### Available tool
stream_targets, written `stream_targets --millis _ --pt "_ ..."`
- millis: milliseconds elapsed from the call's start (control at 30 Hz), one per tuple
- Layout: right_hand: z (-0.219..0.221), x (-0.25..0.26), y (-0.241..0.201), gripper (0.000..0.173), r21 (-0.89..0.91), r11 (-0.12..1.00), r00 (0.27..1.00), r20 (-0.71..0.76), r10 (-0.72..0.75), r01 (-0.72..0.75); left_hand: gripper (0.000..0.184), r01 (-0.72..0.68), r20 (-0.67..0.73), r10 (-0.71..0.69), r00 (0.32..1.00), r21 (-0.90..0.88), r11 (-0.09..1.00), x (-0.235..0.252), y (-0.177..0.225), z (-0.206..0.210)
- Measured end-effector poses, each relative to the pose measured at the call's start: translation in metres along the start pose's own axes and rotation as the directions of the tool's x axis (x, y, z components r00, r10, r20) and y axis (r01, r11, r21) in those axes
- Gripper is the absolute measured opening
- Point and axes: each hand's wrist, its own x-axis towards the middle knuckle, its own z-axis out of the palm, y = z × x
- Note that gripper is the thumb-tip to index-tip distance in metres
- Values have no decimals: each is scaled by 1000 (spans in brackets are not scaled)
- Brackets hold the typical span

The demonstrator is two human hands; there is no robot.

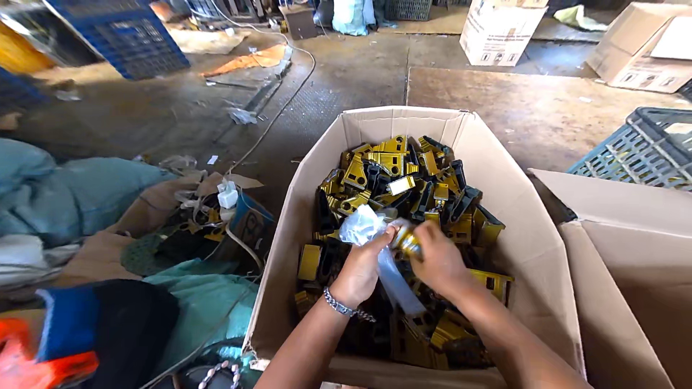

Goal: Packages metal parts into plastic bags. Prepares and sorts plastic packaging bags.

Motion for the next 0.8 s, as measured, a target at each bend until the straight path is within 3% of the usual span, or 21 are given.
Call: stream_targets --millis 67,100,167,233,267,333,433,500,567,633,667,700,733,767,800 --pt "0 9 -14 59 -168 978 936 306 172 -124 28 -68 0 69 998 125 990 -2 -5 -3" --pt "0 14 -16 64 -191 964 896 370 245 -185 33 -144 23 143 989 228 963 -1 -11 -6" --pt "3 19 -9 69 -126 954 888 348 300 -273 53 -397 139 374 917 407 822 8 -26 -13" --pt "5 19 0 75 22 942 903 294 314 -335 60 -656 273 618 738 508 559 23 -37 -18" --pt "4 19 4 79 142 922 908 279 312 -361 56 -707 297 682 668 537 459 28 -39 -20" --pt "-1 16 12 80 424 833 931 235 278 -356 47 -722 262 755 602 583 373 33 -39 -25" --pt "-4 11 16 63 575 783 967 60 248 -237 39 -697 200 745 637 563 445 19 -40 -25" --pt "0 13 16 66 618 765 971 -10 238 -181 34 -732 296 693 657 468 495 0 -46 -13" --pt "-1 13 15 59 713 668 954 7 301 -216 38 -687 336 600 726 366 628 -5 -42 -5" --pt "-14 11 20 33 864 449 909 21 417 -226 34 -559 266 494 828 310 769 6 -27 -8" --pt "-27 8 28 17 947 290 908 5 419 -138 34 -500 232 446 864 298 813 11 -22 -12" --pt "-39 3 42 15 998 64 937 -39 346 18 33 -435 195 392 899 303 848 12 -17 -15" --pt "-48 1 57 30 957 -239 973 -114 202 162 31 -365 169 327 930 309 878 11 -13 -17" --pt "-56 3 70 44 858 -468 973 -228 26 214 28 -296 165 255 953 317 901 8 -11 -18" --pt "-62 6 76 51 814 -530 944 -322 -76 236 23 -254 186 201 962 328 910 6 -12 -18"
